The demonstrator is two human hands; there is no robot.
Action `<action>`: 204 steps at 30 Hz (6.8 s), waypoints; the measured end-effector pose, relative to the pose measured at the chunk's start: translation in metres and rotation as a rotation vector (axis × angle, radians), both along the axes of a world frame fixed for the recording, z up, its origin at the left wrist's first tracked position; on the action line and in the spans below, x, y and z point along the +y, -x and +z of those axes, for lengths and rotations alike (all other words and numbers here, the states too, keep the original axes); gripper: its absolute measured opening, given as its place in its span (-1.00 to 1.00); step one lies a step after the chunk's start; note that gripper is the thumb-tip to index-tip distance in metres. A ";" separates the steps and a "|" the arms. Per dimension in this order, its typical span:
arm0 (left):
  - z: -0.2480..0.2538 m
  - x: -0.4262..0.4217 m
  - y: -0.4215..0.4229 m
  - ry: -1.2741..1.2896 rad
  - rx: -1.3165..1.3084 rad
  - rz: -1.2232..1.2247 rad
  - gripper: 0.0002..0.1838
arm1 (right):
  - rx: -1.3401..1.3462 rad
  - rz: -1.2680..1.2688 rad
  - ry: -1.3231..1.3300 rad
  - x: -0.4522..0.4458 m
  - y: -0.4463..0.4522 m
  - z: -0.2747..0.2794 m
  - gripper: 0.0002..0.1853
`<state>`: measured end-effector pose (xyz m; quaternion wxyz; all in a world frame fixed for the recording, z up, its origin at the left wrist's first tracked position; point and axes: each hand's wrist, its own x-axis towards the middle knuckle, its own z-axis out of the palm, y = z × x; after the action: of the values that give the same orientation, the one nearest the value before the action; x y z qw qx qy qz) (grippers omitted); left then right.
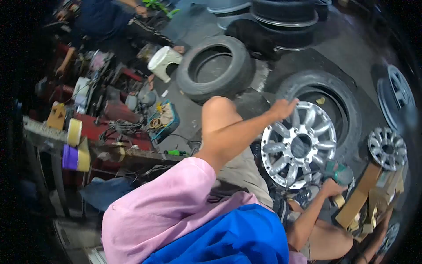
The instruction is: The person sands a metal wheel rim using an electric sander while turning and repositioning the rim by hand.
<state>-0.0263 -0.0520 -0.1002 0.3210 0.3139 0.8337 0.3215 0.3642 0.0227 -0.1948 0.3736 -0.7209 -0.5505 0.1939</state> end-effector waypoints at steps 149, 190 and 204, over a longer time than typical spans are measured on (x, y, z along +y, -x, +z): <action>0.157 -0.023 -0.017 -0.056 0.261 -0.163 -0.20 | -0.105 0.345 -0.282 -0.021 0.110 0.089 -0.28; 0.124 0.006 0.032 0.074 0.196 -0.185 -0.21 | -0.081 0.533 -0.405 -0.021 0.106 0.073 -0.26; 0.126 0.006 0.031 0.093 0.277 -0.217 -0.24 | 0.015 0.312 -0.332 -0.015 0.116 0.081 -0.25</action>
<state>-0.0578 -0.0457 0.0255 0.2503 0.4279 0.8452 0.1997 0.2478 0.0073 -0.1136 0.4570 -0.5541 -0.6768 0.1614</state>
